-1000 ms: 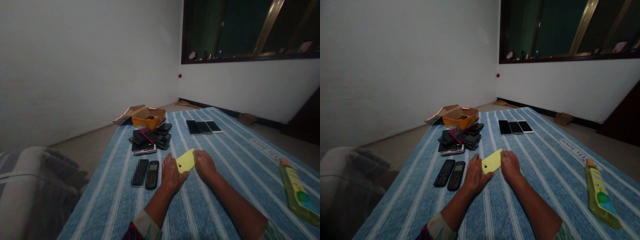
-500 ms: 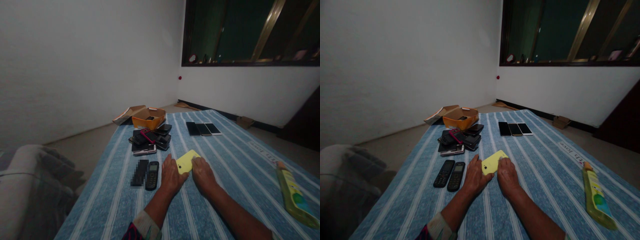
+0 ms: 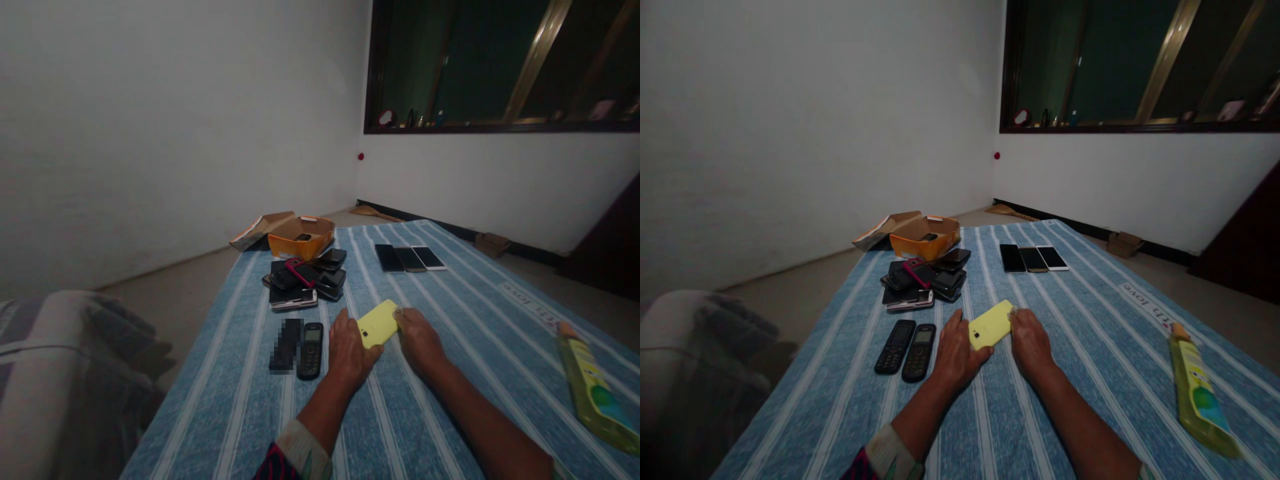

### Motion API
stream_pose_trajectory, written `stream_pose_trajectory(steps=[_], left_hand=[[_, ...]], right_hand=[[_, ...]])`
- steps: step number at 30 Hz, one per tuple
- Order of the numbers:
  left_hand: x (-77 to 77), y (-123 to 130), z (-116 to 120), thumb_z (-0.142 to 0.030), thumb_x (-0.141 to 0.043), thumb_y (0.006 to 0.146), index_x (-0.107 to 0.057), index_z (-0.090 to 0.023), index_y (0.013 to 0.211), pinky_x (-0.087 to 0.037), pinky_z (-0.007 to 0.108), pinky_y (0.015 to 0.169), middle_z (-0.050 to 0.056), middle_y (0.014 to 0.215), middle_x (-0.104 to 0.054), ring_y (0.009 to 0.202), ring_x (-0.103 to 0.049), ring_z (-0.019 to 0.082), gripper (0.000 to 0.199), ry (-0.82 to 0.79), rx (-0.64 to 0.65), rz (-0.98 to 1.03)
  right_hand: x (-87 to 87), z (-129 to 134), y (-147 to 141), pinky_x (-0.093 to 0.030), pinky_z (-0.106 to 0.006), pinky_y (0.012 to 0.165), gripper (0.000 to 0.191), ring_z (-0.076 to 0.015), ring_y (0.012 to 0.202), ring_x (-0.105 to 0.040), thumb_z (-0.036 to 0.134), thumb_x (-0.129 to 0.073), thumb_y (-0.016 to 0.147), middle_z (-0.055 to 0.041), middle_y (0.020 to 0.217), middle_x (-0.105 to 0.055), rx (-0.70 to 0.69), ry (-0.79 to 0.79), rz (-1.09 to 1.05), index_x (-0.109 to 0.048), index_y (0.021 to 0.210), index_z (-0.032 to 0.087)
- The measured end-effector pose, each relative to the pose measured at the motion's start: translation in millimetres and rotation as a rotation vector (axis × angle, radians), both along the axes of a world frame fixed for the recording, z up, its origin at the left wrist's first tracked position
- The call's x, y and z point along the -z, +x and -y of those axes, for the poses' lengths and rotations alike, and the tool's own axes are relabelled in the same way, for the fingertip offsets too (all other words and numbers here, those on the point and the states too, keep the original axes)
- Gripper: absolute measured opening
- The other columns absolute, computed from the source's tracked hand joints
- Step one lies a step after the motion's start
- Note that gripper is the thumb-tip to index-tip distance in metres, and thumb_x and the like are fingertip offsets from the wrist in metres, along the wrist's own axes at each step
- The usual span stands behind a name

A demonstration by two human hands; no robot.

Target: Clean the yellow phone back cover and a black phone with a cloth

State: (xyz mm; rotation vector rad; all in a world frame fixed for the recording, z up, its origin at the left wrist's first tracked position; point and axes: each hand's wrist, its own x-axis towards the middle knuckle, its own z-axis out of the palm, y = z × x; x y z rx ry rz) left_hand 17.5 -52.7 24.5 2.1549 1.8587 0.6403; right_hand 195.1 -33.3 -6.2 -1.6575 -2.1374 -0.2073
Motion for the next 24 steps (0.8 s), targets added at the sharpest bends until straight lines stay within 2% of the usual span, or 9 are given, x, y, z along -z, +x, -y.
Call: stream_pose_trajectory(steps=[7,12,16,19,24], left_hand=[[-4.6,-1.1,2.8,-0.042,-0.077,0.068,-0.054,-0.006,0.118,-0.028,0.046,0.116,0.025,0.15,-0.035,0.142,-0.032,0.036,0.066,-0.068,0.006,0.024],[-2.6,-2.1,2.3,-0.042,-0.079,0.065,-0.054,-0.005,0.12,-0.027,0.044,0.117,0.025,0.15,-0.036,0.141,-0.033,0.036,0.071,-0.077,0.008,0.017],[2.1,-3.6,1.2,-0.04,-0.071,0.071,-0.054,-0.003,0.12,-0.027,0.043,0.117,0.026,0.148,-0.038,0.141,-0.034,0.036,0.063,-0.048,0.016,-0.012],[4.3,-5.2,1.6,-0.039,-0.066,0.074,-0.055,-0.003,0.12,-0.028,0.043,0.117,0.024,0.147,-0.041,0.14,-0.035,0.035,0.059,-0.021,0.024,-0.011],[7.4,-8.5,2.5,-0.036,-0.065,0.073,-0.053,-0.001,0.123,-0.027,0.043,0.117,0.026,0.148,-0.039,0.141,-0.033,0.036,0.063,-0.029,0.041,-0.009]], right_hand=[[11.5,-0.2,-0.6,-0.047,-0.035,0.095,0.033,-0.0254,0.107,-0.053,0.005,-0.041,0.09,-0.0157,0.109,-0.064,-0.067,0.098,-0.029,-0.066,0.111,0.008],[26.2,7.2,-16.4,-0.044,-0.042,0.102,0.034,-0.0271,0.117,-0.051,0.007,-0.043,0.089,-0.0153,0.117,-0.062,-0.167,0.198,-0.054,-0.064,0.115,0.012],[35.3,12.7,-32.1,-0.043,-0.048,0.104,0.036,-0.0297,0.125,-0.048,0.008,-0.045,0.089,-0.0164,0.126,-0.061,-0.214,0.223,-0.057,-0.063,0.12,0.013],[35.8,13.1,-37.8,-0.045,-0.048,0.102,0.035,-0.0301,0.123,-0.051,0.009,-0.046,0.089,-0.0165,0.125,-0.062,-0.245,0.237,-0.047,-0.063,0.12,0.013],[28.8,12.1,-39.7,-0.046,-0.047,0.101,0.033,-0.0288,0.118,-0.055,0.009,-0.045,0.09,-0.0165,0.12,-0.065,-0.248,0.249,-0.061,-0.064,0.117,0.013]])
